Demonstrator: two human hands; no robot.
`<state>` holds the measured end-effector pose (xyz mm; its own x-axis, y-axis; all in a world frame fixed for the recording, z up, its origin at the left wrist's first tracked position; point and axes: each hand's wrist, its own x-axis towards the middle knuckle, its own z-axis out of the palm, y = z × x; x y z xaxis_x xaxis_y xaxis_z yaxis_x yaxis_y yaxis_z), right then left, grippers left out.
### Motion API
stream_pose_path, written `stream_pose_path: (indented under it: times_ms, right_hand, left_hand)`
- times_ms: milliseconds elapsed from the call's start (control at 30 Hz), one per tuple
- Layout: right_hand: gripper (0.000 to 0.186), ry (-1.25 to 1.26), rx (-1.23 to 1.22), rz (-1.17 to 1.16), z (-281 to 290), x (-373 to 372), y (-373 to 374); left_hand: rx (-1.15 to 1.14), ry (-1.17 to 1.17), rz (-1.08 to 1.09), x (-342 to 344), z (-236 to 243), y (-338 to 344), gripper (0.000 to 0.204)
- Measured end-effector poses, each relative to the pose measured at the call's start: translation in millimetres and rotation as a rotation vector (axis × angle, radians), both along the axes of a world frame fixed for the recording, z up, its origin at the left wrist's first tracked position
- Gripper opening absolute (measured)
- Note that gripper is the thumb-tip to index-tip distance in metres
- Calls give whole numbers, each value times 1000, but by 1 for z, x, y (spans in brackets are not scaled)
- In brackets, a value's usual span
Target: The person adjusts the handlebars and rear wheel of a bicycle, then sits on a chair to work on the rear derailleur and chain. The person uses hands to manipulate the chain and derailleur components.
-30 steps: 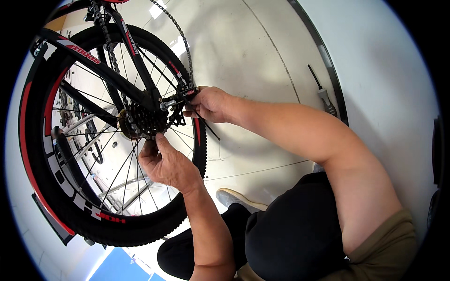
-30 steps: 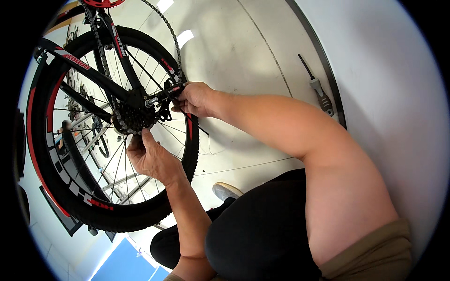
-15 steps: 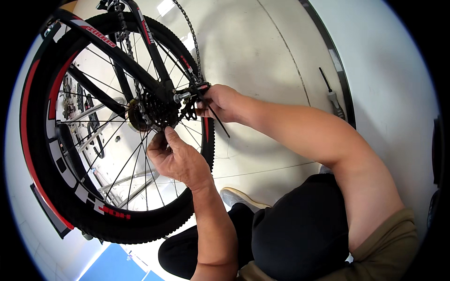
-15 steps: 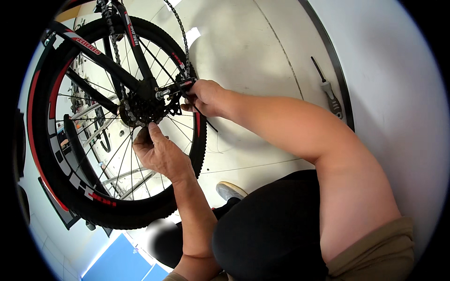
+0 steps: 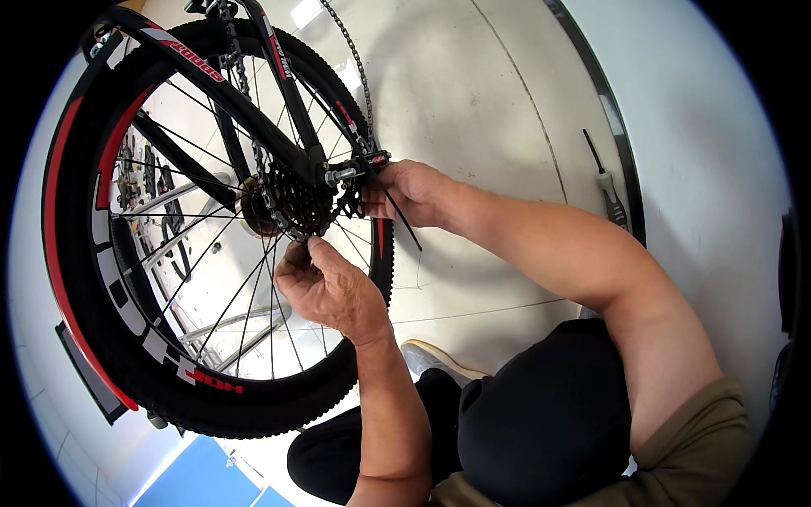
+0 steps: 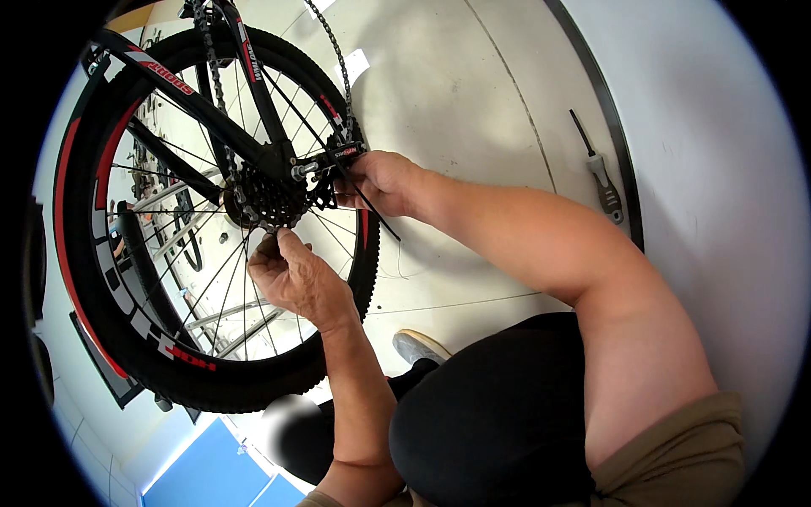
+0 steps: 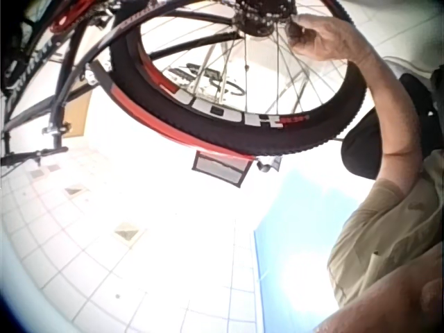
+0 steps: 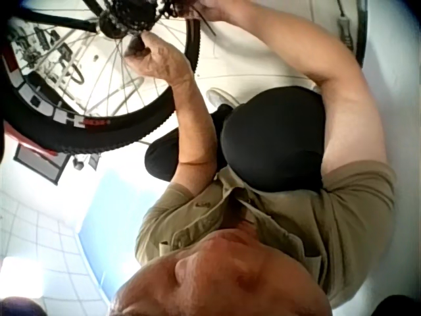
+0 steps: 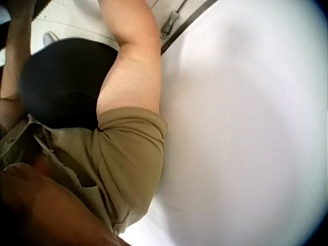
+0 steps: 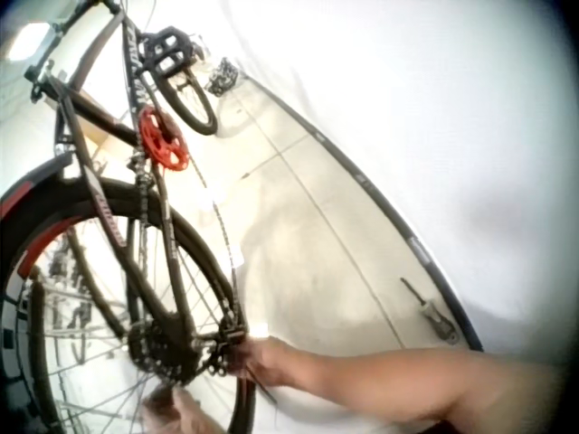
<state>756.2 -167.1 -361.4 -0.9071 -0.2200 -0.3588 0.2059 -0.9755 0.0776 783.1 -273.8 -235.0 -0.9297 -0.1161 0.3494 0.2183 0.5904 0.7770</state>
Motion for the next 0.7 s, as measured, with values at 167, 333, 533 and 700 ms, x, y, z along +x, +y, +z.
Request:
stream_pose_path:
  times_ms: [167, 333, 533, 700]
  right_hand:
    - [14, -112, 75, 61, 4, -4, 6]
    - [25, -444, 401, -27, 6, 7, 39]
    - [34, -448, 766, -327, 75, 9, 69]
    - [34, -218, 998, -391, 145, -11, 82]
  left_hand:
    - [119, -3, -4, -2, 2, -3, 20]
    - [130, -26, -57, 2, 8, -1, 22]
    - [88, -10, 35, 6, 14, -4, 19]
    - [210, 26, -1, 4, 9, -9, 21]
